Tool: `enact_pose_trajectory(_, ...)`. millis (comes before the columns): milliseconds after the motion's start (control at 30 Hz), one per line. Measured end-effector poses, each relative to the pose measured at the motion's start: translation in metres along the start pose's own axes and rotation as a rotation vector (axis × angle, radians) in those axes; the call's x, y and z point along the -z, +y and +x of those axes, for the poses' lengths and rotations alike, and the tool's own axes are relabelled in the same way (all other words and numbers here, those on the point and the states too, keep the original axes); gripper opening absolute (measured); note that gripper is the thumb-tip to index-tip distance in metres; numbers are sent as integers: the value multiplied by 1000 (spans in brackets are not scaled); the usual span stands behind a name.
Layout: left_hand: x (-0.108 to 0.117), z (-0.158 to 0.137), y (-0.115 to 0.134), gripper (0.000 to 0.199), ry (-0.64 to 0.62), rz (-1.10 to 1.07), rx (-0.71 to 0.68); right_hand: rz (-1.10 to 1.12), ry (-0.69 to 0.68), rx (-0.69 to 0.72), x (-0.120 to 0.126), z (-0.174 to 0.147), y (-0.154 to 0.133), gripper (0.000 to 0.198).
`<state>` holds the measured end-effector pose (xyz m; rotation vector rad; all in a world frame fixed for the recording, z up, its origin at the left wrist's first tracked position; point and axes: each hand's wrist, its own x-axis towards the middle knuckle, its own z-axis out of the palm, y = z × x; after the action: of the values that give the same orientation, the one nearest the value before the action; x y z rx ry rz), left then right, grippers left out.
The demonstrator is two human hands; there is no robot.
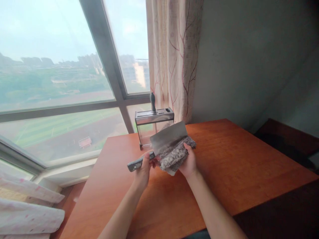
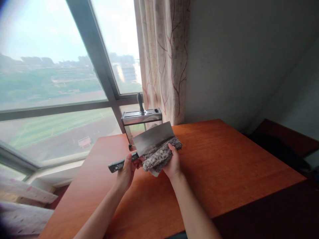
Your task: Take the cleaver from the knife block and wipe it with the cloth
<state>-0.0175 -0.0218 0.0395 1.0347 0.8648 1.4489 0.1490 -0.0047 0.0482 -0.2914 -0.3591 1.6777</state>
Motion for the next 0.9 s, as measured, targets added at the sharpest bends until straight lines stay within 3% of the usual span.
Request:
enact_pose_trajectory(200, -11, -11, -13, 46, 36, 194, -21, -66, -39, -163, -3, -5, 9, 37)
enact_pose_trajectory(533, -5, 3, 2, 40, 227, -116, 52, -109, -139, -4, 6, -10, -8, 28)
enact_pose_trajectory(700, -3, 3, 5, 39, 145, -152, 101, -157, -63, 46, 9, -5, 5, 25)
enact_pose_trajectory(900, -8, -5, -6, 40, 120, -72, 147, -199, -21, -25, 16, -2, 24, 26)
